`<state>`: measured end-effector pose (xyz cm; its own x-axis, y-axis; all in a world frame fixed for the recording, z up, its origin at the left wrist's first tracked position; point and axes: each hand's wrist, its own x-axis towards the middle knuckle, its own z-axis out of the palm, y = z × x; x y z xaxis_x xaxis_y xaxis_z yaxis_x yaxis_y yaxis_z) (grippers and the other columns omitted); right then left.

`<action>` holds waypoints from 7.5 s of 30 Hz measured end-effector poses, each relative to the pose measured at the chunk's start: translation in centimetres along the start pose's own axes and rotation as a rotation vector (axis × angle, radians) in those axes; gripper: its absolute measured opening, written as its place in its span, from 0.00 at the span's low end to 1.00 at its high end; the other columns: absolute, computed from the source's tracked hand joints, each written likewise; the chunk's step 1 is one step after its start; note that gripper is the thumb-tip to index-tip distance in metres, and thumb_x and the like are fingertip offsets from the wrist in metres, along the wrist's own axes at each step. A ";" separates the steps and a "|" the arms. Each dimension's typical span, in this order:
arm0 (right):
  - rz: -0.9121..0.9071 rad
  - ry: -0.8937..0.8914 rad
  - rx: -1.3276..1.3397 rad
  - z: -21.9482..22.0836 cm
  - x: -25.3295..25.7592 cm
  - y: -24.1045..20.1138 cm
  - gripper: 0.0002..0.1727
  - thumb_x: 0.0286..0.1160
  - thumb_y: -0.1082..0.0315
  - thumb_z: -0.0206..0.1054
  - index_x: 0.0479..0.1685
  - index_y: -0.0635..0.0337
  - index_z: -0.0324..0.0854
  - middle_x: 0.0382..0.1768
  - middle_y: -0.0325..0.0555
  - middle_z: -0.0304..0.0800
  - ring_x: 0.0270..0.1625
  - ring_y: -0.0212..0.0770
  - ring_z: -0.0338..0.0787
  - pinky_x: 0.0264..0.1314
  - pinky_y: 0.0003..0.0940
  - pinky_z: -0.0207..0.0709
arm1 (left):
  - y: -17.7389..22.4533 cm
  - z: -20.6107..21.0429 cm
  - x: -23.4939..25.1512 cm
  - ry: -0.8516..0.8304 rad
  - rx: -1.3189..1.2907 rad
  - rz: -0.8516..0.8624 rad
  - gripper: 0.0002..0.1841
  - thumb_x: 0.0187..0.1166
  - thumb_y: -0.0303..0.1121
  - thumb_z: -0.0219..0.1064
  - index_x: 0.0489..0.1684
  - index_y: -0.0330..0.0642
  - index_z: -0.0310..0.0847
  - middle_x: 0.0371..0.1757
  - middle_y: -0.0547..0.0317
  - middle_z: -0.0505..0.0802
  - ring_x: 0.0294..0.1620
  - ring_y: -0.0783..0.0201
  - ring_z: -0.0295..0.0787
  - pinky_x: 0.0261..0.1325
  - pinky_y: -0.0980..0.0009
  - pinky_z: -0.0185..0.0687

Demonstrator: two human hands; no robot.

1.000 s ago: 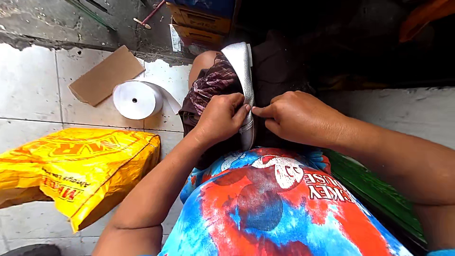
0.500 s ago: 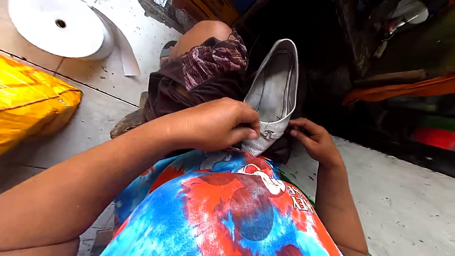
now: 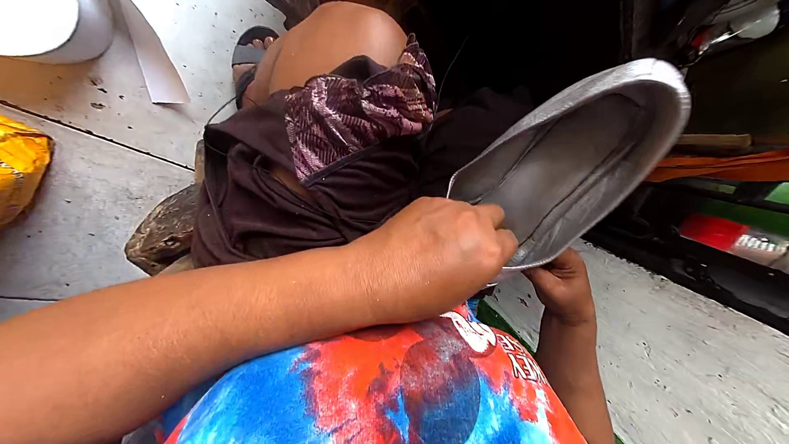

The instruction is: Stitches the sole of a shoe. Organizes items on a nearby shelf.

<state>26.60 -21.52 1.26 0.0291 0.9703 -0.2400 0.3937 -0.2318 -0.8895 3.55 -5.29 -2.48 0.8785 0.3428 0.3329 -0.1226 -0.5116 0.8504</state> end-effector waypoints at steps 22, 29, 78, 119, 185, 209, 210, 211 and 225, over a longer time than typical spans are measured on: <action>-0.057 0.106 -0.449 1.7 0.3 -3.4 0.12 0.83 0.68 0.64 0.54 0.52 0.92 0.47 0.38 0.92 0.54 0.28 0.86 0.62 0.25 0.78 | -1.1 -3.1 0.4 -0.139 -0.308 -0.352 0.06 0.80 0.29 0.69 0.46 0.43 0.92 0.36 0.63 0.94 0.34 0.73 0.88 0.42 0.72 0.85; -0.098 0.151 -0.494 2.7 0.1 -3.2 0.14 0.81 0.70 0.63 0.55 0.56 0.93 0.48 0.40 0.93 0.56 0.32 0.88 0.64 0.29 0.79 | 0.3 -3.4 0.9 -0.232 -0.248 -0.446 0.05 0.82 0.27 0.67 0.46 0.42 0.90 0.35 0.62 0.93 0.30 0.74 0.85 0.38 0.74 0.82; 0.492 0.220 -0.643 -2.1 3.6 -1.0 0.35 0.87 0.40 0.56 0.45 0.70 0.87 0.44 0.66 0.90 0.55 0.65 0.89 0.60 0.67 0.77 | 2.5 -4.3 0.8 -0.389 0.331 -0.565 0.12 0.82 0.28 0.63 0.51 0.32 0.90 0.52 0.38 0.94 0.60 0.42 0.90 0.67 0.43 0.79; 0.093 -0.241 -0.612 4.0 6.2 -6.2 0.14 0.87 0.66 0.60 0.57 0.54 0.92 0.41 0.54 0.94 0.48 0.58 0.92 0.51 0.62 0.82 | 1.8 -5.8 -6.2 -0.182 -0.208 -0.636 0.11 0.76 0.32 0.60 0.21 0.54 0.74 0.16 0.78 0.74 0.17 0.84 0.66 0.23 0.85 0.61; -0.092 -0.029 -0.366 3.6 5.7 -2.7 0.13 0.85 0.64 0.64 0.39 0.61 0.91 0.33 0.48 0.90 0.38 0.43 0.89 0.44 0.42 0.81 | -2.1 -8.9 -4.7 -0.019 0.574 -0.613 0.17 0.76 0.36 0.58 0.14 0.39 0.78 0.17 0.59 0.81 0.23 0.66 0.77 0.31 0.58 0.67; -0.075 0.152 0.319 3.4 9.2 -3.7 0.13 0.81 0.61 0.70 0.28 0.58 0.85 0.21 0.29 0.86 0.19 0.19 0.77 0.20 0.17 0.71 | 0.8 -10.8 -0.7 0.061 -0.466 -0.264 0.12 0.89 0.43 0.60 0.45 0.53 0.91 0.41 0.73 0.96 0.22 0.85 0.81 0.23 0.87 0.75; -0.040 0.116 0.127 3.6 9.1 -3.9 0.16 0.77 0.55 0.73 0.28 0.58 0.87 0.20 0.32 0.83 0.21 0.23 0.77 0.25 0.23 0.72 | 1.0 -10.3 -0.9 -0.020 -0.171 -0.309 0.13 0.90 0.39 0.59 0.48 0.47 0.91 0.41 0.70 0.96 0.22 0.85 0.81 0.25 0.85 0.77; -0.007 0.055 -0.028 3.9 9.0 -4.2 0.21 0.74 0.48 0.75 0.27 0.58 0.88 0.20 0.35 0.82 0.22 0.28 0.78 0.28 0.30 0.73 | 1.1 -9.8 -1.1 -0.120 0.105 -0.329 0.13 0.89 0.35 0.59 0.48 0.40 0.90 0.39 0.65 0.94 0.24 0.81 0.82 0.30 0.82 0.80; -0.005 -0.209 -0.390 7.7 10.9 -4.1 0.26 0.70 0.36 0.67 0.28 0.52 0.79 0.19 0.36 0.75 0.25 0.38 0.79 0.27 0.42 0.67 | -3.0 -11.5 -4.8 -0.325 0.405 -0.094 0.23 0.81 0.37 0.59 0.08 0.43 0.69 0.13 0.61 0.75 0.16 0.67 0.71 0.21 0.69 0.61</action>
<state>18.23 -10.51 -0.71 -0.1441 0.9274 -0.3453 0.7120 -0.1451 -0.6870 -5.64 3.61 -1.94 0.9830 0.1721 0.0646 0.0949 -0.7761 0.6234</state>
